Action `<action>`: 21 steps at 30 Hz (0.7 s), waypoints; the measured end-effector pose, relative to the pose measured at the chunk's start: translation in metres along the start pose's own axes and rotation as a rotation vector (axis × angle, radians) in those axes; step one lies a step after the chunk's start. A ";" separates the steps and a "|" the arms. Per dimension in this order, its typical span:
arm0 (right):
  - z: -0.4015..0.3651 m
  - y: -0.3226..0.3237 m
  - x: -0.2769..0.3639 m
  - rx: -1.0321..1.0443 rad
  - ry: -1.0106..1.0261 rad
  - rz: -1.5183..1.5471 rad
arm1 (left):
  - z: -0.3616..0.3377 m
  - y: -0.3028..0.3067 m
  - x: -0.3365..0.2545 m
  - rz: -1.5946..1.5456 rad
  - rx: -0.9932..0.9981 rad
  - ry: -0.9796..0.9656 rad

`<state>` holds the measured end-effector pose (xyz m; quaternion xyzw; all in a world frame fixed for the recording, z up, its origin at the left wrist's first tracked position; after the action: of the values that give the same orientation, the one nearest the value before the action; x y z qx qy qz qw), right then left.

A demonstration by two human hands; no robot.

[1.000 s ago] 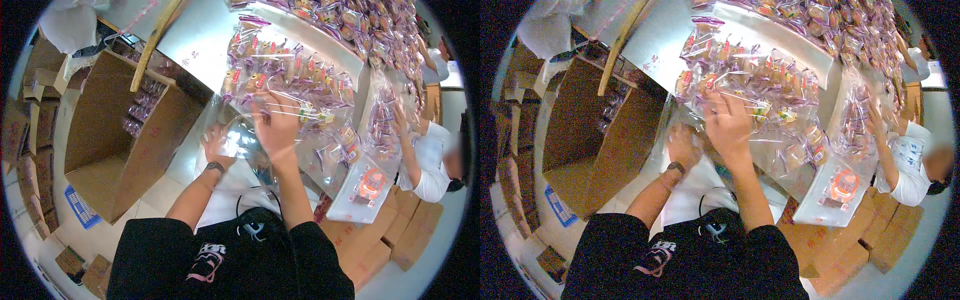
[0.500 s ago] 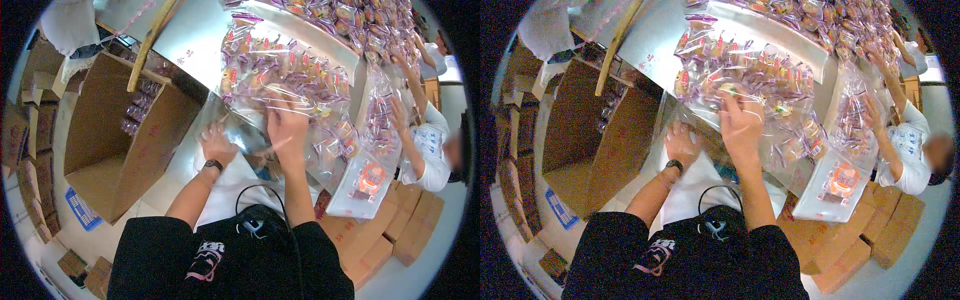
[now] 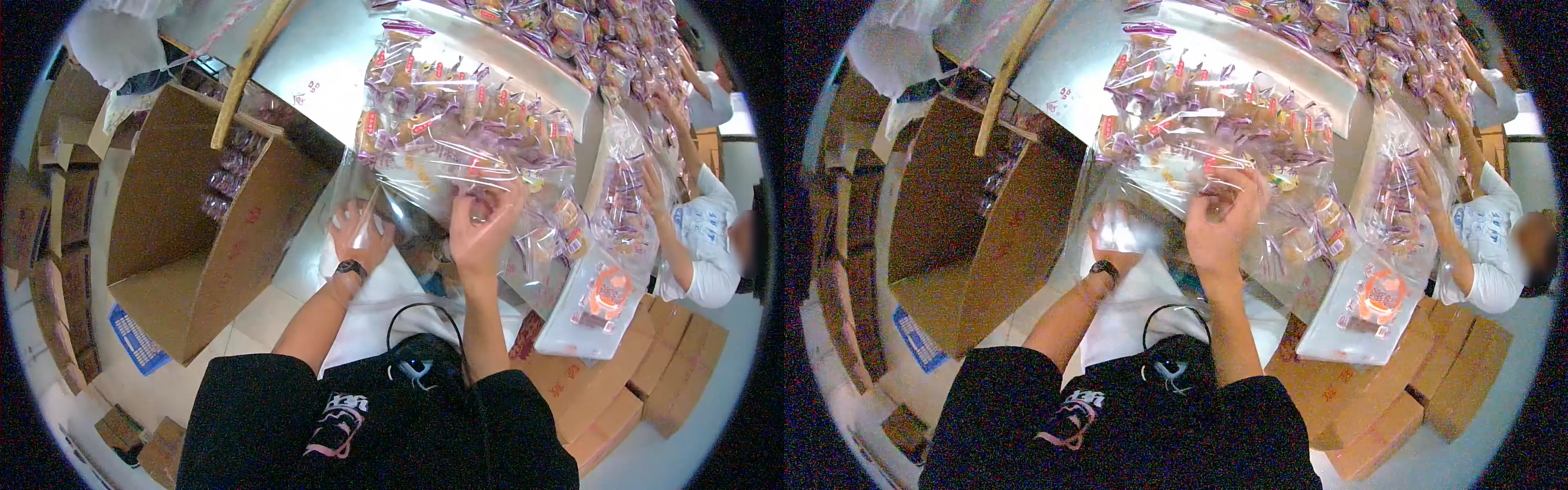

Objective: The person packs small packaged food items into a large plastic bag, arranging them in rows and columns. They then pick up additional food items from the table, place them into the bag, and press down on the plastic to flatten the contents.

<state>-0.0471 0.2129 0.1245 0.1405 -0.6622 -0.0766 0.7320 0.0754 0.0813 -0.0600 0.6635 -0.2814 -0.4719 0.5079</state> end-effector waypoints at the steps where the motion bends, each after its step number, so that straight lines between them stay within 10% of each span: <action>1: -0.003 0.000 -0.003 -0.016 -0.127 0.148 | -0.001 0.002 -0.002 -0.026 0.034 0.017; 7: 0.010 -0.033 0.008 -0.053 0.458 -0.538 | 0.002 0.002 -0.002 0.043 0.055 0.026; 21: 0.010 -0.042 -0.006 0.094 0.489 -0.462 | 0.002 -0.011 0.002 0.100 0.021 0.004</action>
<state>-0.0543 0.1736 0.1062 0.3344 -0.4204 -0.1738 0.8254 0.0733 0.0823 -0.0715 0.6549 -0.3180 -0.4418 0.5242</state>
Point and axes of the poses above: each hand's wrist, its own z-axis towards the middle knuckle, its own y-axis out of the back of the hand, x = y × z, the point moved 5 cm from there along z, towards the middle knuckle, and after that the axes turned 13 degrees about -y, right-handed, at the moved point
